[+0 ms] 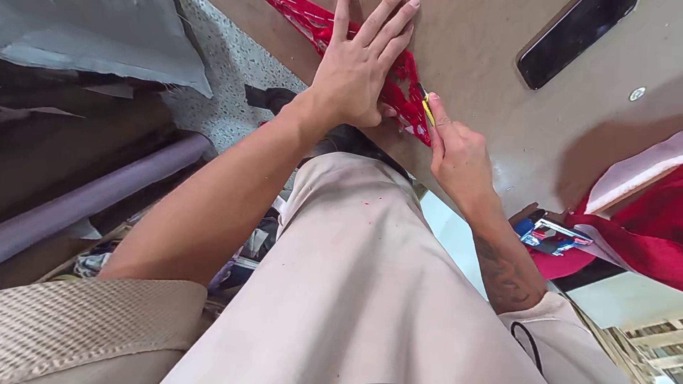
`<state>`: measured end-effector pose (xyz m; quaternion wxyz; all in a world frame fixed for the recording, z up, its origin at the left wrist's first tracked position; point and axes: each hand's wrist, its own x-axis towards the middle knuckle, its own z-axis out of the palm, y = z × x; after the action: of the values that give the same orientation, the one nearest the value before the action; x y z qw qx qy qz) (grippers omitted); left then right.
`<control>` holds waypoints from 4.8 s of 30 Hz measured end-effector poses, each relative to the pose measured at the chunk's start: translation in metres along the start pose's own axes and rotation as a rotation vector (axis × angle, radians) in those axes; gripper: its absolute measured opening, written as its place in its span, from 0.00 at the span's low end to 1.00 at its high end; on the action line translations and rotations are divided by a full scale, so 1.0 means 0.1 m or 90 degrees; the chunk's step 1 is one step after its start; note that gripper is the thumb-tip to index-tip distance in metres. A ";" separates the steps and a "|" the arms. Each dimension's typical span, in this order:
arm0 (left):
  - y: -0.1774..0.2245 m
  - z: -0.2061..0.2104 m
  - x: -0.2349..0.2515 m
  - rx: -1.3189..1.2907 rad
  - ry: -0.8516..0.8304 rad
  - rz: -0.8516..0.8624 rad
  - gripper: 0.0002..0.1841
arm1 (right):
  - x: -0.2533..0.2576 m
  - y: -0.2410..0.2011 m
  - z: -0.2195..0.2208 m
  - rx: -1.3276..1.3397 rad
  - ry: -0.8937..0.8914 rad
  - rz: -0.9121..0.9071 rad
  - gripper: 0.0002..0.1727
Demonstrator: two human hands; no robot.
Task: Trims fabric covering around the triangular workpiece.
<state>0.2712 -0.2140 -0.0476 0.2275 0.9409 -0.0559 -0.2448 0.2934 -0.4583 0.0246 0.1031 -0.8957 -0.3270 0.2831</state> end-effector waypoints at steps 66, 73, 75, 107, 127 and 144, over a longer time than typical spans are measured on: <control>-0.05 0.00 -0.27 0.041 0.085 0.057 0.48 | -0.63 0.43 0.55 0.088 0.351 0.126 0.24; 0.10 -0.36 -0.38 0.046 0.103 0.113 0.46 | 0.02 -0.26 0.30 0.415 0.310 0.076 0.13; 0.21 -0.59 -0.54 0.070 0.096 0.130 0.44 | -0.07 -0.34 0.12 0.395 0.329 0.117 0.12; -0.60 -0.33 0.14 0.101 0.009 0.342 0.61 | -0.24 -0.16 0.50 0.150 0.224 0.477 0.30; -0.18 -0.10 0.24 0.031 0.123 0.051 0.23 | 0.24 -0.55 0.04 0.054 -0.029 0.217 0.31; -0.11 0.10 0.27 0.048 0.229 -0.039 0.26 | 0.16 -0.70 0.12 -0.057 -0.135 0.268 0.40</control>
<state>0.2895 -0.2141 -0.0722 0.1911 0.9785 0.0051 -0.0769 0.2594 -0.3939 0.0333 -0.0328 -0.9131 -0.1545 0.3758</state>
